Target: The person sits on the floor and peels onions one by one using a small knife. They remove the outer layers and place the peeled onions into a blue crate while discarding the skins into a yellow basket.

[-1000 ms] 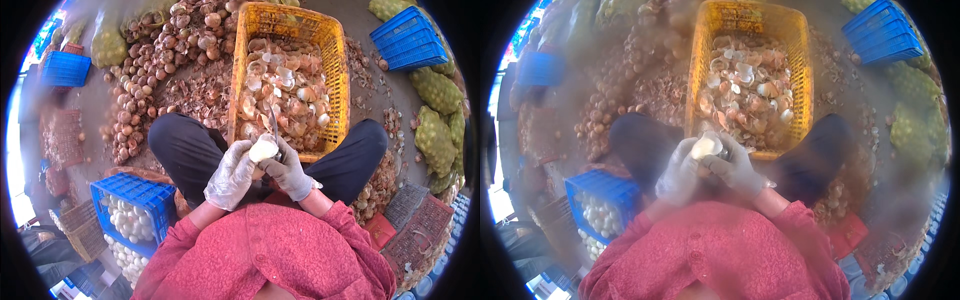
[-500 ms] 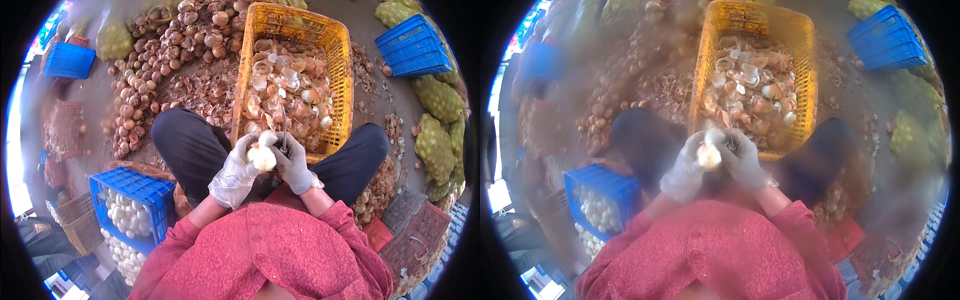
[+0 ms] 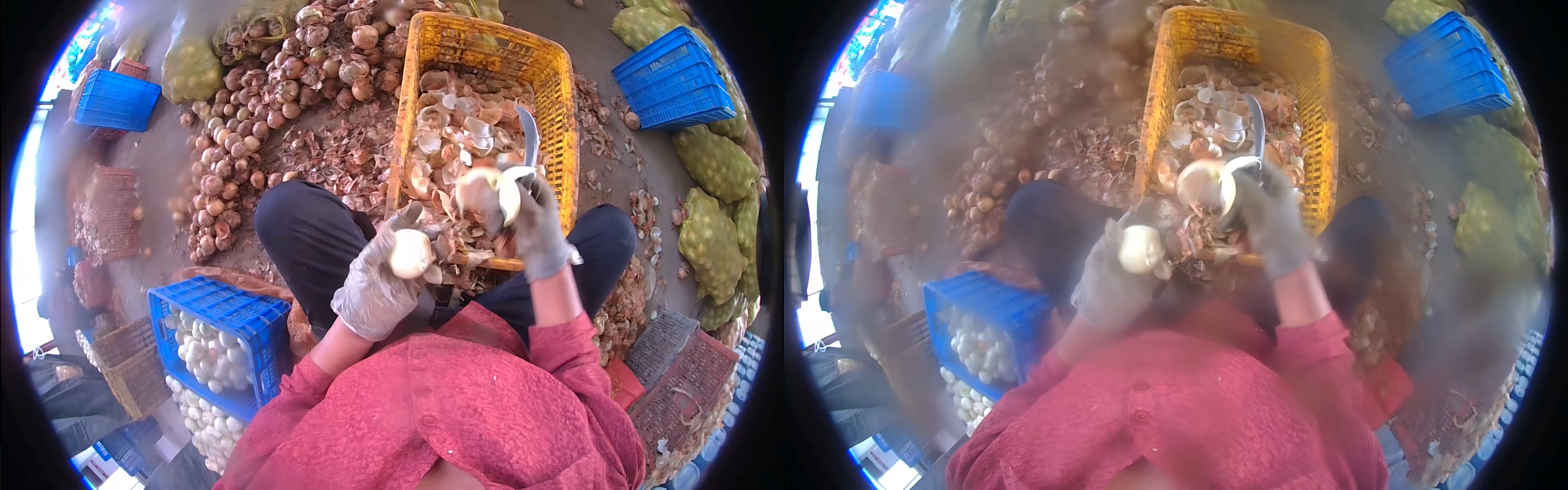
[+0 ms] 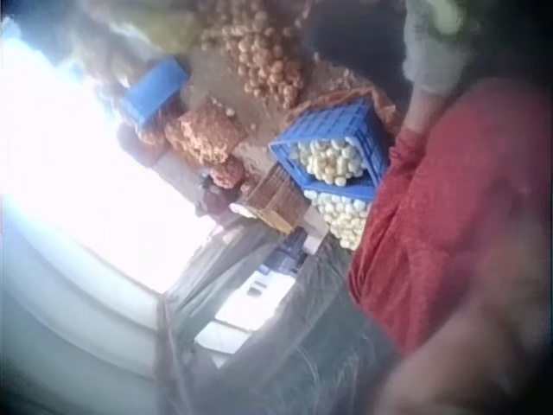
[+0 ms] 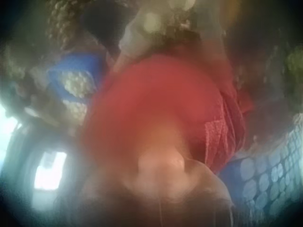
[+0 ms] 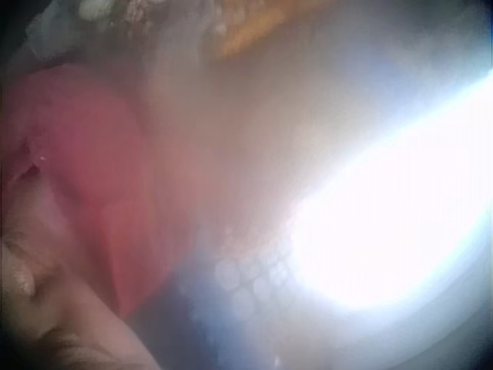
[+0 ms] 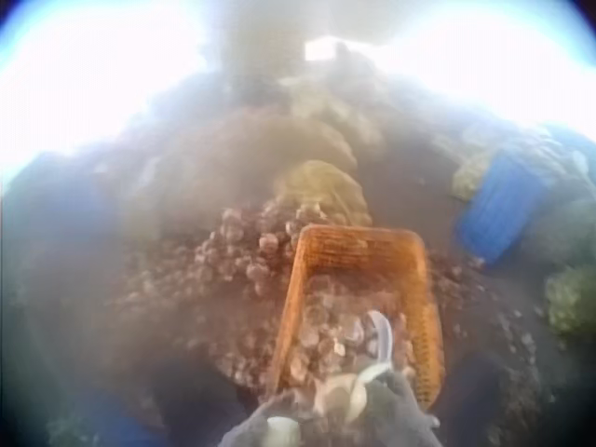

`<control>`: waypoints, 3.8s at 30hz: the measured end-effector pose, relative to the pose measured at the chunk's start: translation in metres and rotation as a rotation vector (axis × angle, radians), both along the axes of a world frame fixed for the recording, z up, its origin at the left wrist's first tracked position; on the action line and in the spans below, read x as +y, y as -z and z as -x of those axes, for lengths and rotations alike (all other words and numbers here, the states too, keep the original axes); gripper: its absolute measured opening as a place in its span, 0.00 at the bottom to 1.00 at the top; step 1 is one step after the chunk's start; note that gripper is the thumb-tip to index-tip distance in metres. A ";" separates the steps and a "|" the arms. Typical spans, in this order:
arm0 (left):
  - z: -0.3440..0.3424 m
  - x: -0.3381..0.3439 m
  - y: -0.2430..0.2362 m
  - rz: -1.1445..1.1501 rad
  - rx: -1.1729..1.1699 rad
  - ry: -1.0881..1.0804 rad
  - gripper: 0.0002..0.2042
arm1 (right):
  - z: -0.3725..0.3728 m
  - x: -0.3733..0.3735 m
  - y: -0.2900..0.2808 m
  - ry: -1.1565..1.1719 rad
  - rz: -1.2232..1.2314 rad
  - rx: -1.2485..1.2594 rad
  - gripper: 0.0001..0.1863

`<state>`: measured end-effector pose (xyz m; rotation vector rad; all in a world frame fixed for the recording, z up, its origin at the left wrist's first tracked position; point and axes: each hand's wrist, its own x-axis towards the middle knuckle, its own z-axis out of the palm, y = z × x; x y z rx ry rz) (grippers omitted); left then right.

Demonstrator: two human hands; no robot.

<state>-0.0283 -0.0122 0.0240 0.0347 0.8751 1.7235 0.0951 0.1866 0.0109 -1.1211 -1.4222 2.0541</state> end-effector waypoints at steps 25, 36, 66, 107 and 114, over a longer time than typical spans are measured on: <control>0.004 -0.024 0.022 0.238 0.237 0.141 0.38 | -0.034 -0.085 -0.002 -0.621 -0.589 -0.230 0.07; 0.003 -0.038 0.007 0.210 0.407 0.284 0.37 | -0.032 -0.028 0.075 -0.563 -0.765 -0.396 0.07; 0.285 -0.098 0.265 1.278 1.167 0.043 0.27 | -0.009 0.001 0.123 -0.578 -0.836 -0.665 0.16; 0.012 -0.012 -0.004 0.200 0.485 -0.015 0.21 | 0.004 -0.055 -0.010 -0.827 0.181 -0.190 0.08; 0.006 -0.010 0.015 0.223 0.267 -0.039 0.22 | -0.031 -0.050 -0.012 -0.604 0.001 0.023 0.20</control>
